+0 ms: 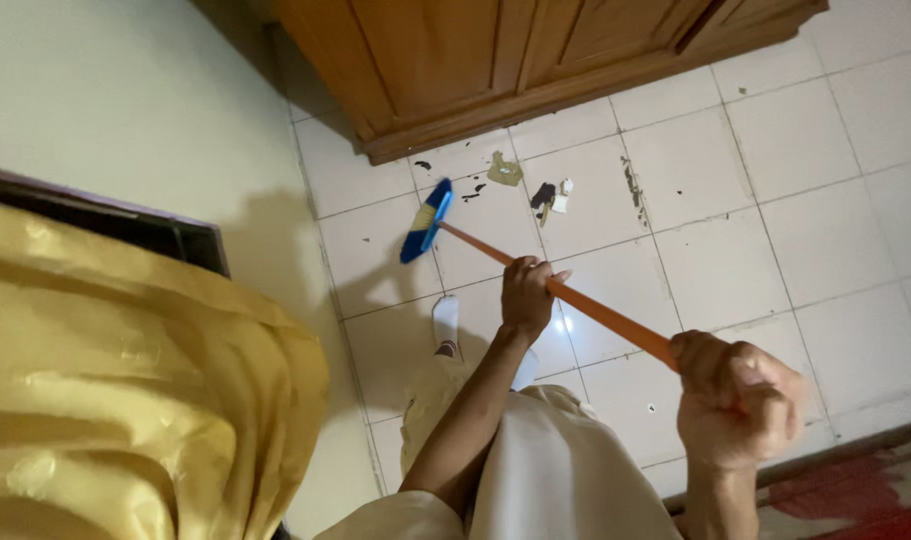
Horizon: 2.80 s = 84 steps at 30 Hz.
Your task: The person uses a long-handled floor squeegee to move liquid and small debris across a tiled floor.
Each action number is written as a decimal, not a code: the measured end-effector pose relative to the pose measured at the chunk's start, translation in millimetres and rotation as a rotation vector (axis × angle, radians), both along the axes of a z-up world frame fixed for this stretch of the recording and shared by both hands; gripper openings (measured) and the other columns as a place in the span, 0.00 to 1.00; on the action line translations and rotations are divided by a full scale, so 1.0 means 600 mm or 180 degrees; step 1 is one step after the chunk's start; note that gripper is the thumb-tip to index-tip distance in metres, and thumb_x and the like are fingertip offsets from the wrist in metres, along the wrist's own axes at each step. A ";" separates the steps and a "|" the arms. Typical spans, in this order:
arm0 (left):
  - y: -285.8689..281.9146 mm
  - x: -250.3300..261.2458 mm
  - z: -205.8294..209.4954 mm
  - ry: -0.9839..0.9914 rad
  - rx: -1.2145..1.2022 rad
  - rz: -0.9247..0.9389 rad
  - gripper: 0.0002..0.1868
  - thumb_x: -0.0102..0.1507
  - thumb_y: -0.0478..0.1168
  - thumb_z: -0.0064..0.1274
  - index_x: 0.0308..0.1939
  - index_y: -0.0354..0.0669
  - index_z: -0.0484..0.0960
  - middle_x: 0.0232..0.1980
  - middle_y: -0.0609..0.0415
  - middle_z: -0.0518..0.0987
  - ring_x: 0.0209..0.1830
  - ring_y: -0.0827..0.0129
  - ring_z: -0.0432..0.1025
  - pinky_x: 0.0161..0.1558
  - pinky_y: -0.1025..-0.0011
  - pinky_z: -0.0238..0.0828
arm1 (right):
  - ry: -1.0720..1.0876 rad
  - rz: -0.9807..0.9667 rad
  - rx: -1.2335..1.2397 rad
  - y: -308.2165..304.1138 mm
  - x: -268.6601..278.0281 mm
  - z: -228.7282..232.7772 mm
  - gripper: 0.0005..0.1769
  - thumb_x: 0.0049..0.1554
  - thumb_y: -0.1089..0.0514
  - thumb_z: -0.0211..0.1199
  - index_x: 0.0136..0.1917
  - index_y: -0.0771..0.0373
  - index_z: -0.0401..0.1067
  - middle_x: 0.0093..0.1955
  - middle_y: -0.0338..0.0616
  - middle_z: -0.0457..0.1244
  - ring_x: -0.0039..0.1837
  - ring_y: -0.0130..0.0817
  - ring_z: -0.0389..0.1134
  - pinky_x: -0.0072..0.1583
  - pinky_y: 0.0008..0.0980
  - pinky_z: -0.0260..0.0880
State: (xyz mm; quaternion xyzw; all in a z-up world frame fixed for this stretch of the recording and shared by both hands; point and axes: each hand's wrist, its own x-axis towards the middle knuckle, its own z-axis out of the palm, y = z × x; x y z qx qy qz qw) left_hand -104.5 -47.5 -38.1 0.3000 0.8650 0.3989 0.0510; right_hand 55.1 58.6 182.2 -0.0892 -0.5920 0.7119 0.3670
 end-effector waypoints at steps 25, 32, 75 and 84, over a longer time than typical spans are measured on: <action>-0.118 -0.162 0.055 0.0097 0.0038 -0.0190 0.22 0.67 0.50 0.57 0.23 0.41 0.77 0.23 0.51 0.76 0.25 0.63 0.68 0.43 0.56 0.67 | 0.0033 0.0301 -0.0455 -0.030 -0.119 0.057 0.34 0.65 0.31 0.45 0.27 0.52 0.45 0.23 0.33 0.40 0.29 0.29 0.40 0.39 0.33 0.48; -0.228 -0.209 0.028 -0.0349 -0.0247 0.0370 0.23 0.65 0.46 0.59 0.21 0.37 0.72 0.25 0.44 0.73 0.31 0.52 0.69 0.43 0.54 0.68 | -0.0053 0.0891 -0.0465 -0.124 -0.214 -0.013 0.19 0.55 0.55 0.50 0.29 0.55 0.45 0.25 0.39 0.45 0.32 0.32 0.42 0.42 0.42 0.51; -0.090 -0.227 0.041 0.0134 -0.0153 -0.0790 0.28 0.64 0.56 0.57 0.17 0.44 0.72 0.21 0.49 0.75 0.25 0.60 0.69 0.39 0.58 0.70 | 0.0271 0.0042 -0.0178 -0.057 -0.162 0.037 0.30 0.65 0.38 0.43 0.27 0.53 0.51 0.20 0.33 0.43 0.25 0.28 0.40 0.35 0.35 0.50; -0.276 -0.296 0.010 0.0059 -0.0472 -0.0032 0.21 0.63 0.50 0.59 0.22 0.39 0.78 0.26 0.47 0.77 0.30 0.56 0.72 0.41 0.55 0.73 | -0.0299 0.0710 -0.0435 -0.173 -0.257 -0.024 0.19 0.58 0.55 0.48 0.29 0.56 0.46 0.26 0.41 0.47 0.34 0.38 0.45 0.49 0.45 0.56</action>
